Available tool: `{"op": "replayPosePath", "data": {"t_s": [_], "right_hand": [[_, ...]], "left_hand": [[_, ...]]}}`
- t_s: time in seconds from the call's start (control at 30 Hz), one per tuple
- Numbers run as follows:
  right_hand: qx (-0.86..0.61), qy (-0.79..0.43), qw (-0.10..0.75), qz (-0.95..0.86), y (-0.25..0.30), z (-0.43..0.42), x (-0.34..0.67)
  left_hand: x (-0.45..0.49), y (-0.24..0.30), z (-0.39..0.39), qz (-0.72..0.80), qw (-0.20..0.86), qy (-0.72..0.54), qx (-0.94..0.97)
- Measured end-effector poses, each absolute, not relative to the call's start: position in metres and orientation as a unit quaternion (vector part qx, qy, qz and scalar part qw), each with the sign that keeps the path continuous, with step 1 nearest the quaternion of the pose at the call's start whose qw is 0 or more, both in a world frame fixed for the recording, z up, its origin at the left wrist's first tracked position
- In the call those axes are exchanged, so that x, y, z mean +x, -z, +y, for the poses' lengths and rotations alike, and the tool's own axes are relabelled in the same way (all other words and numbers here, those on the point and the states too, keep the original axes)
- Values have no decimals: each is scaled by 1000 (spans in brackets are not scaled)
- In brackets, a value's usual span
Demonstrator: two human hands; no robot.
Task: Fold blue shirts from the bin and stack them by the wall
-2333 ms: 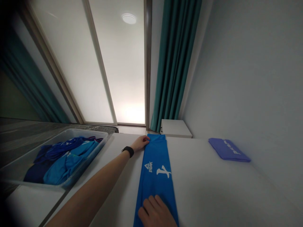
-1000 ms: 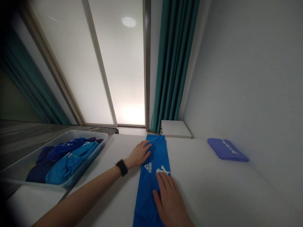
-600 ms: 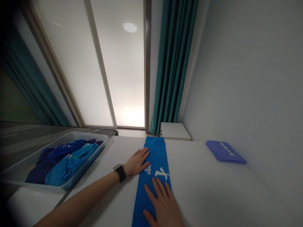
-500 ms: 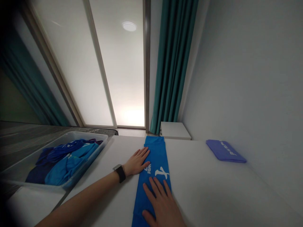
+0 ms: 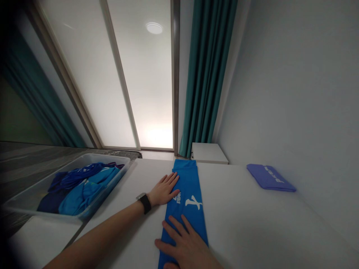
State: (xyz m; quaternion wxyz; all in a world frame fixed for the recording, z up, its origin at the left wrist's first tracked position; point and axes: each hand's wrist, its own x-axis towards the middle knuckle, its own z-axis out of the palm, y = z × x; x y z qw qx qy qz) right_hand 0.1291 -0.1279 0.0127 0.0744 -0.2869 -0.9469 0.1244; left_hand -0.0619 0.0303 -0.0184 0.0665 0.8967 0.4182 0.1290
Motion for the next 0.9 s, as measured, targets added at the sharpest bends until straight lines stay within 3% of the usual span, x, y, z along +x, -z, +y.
{"op": "replayPosePath", "data": {"t_s": [0.17, 0.33, 0.47, 0.9], "right_hand": [[-293, -147, 85, -941, -21, -130, 131], [-461, -126, 132, -869, -20, -118, 143], [-530, -100, 108, -835, -5, -102, 155], [-542, -92, 98, -829, 11, -100, 162]], "left_hand": [[-64, 18, 30, 418, 76, -147, 893], [-66, 18, 44, 460, 117, -219, 852], [-64, 17, 66, 497, 130, -216, 830], [-50, 15, 151, 589, 139, -211, 768]]}}
